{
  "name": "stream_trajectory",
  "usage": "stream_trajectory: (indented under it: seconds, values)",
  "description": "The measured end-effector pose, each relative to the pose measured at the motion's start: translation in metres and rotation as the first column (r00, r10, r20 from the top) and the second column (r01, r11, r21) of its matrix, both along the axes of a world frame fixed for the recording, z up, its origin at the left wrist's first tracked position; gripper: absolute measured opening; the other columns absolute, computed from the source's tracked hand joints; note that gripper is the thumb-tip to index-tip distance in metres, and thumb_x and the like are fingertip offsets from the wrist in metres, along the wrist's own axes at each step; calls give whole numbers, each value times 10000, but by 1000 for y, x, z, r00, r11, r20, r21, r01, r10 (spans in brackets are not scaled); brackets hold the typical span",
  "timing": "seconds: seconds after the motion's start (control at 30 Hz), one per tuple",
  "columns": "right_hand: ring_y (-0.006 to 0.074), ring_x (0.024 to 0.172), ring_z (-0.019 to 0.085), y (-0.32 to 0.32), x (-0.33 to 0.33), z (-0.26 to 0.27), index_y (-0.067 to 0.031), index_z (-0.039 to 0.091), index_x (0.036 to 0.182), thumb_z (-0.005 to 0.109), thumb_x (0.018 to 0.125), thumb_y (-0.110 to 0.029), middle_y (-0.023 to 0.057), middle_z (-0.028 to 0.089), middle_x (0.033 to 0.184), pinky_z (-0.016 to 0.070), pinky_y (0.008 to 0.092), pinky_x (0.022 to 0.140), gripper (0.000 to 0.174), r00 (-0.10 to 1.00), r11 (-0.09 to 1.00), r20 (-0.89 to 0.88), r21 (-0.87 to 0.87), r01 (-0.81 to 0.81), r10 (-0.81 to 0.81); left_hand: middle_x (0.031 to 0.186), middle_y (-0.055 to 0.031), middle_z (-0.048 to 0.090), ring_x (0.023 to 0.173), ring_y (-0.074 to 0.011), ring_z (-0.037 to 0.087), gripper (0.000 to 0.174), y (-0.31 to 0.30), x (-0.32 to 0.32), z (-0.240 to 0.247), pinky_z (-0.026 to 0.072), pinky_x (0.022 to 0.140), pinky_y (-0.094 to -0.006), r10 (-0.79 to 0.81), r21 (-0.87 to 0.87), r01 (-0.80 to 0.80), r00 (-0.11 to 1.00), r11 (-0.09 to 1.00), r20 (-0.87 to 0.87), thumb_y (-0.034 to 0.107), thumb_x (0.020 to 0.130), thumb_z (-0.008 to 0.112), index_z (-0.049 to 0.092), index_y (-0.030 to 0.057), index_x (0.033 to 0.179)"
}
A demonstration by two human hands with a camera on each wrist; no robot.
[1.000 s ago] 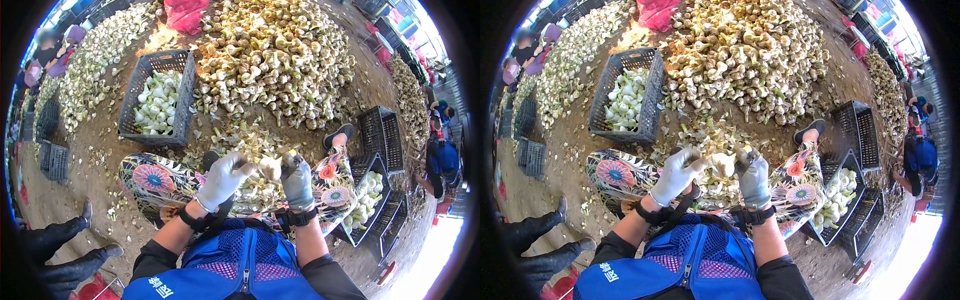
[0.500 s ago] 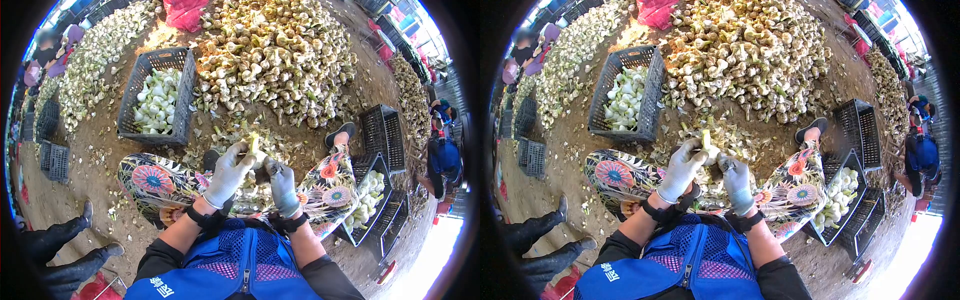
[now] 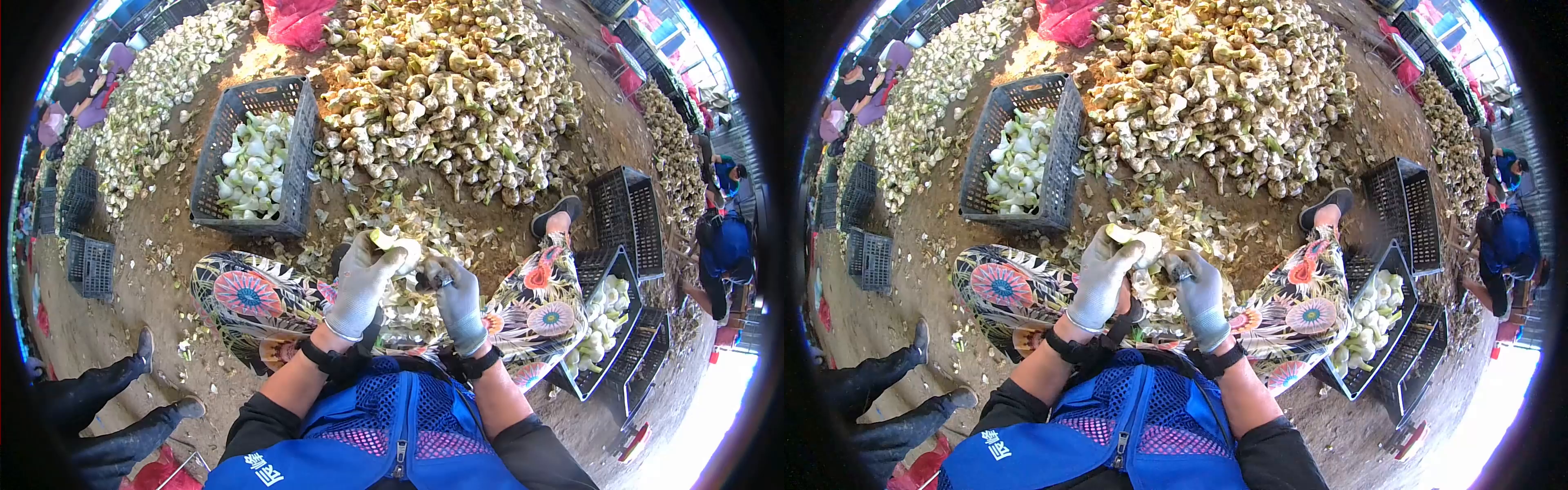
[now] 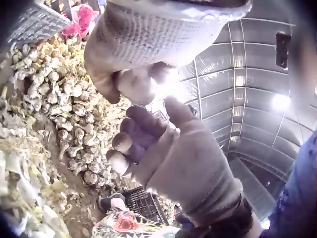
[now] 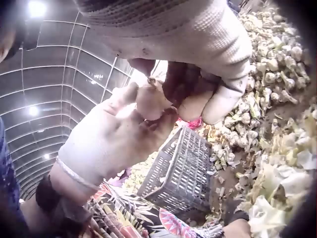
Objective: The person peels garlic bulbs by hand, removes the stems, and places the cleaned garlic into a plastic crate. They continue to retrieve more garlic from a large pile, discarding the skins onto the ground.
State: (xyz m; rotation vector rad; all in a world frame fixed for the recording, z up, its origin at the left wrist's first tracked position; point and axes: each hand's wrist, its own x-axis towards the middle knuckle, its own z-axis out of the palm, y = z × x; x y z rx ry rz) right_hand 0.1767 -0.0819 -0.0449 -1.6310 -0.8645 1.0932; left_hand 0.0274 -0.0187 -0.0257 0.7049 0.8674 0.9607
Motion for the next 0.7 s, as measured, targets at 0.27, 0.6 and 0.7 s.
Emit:
stream_trajectory:
  seconds: [0.27,0.6,0.7]
  values:
    - [89,749,570,8,-1,13,62,682,1037,605,1011,-253,63,692,817,488,279,691,325,973,992,195,-34,-121,125,1124,-95,658,987,-147,649,269,-5,1,1,539,885,-284,28,49,-26,999,998,-43,1,931,638,544,0,1183]
    - [66,723,556,14,-10,23,27,692,1010,659,983,-238,17,659,788,476,255,658,269,983,992,142,-74,-103,112,1123,-85,659,984,-130,627,233,-5,4,2,502,893,-275,58,59,-50,988,997,-143,7,949,607,552,-4,1175]
    - [61,728,531,15,-17,13,28,685,1005,655,987,-235,1,645,790,467,260,648,266,988,994,144,-103,-47,61,1084,-75,655,958,-108,634,252,-5,5,4,545,857,-256,110,80,-99,983,992,-149,43,960,626,540,-25,1187]
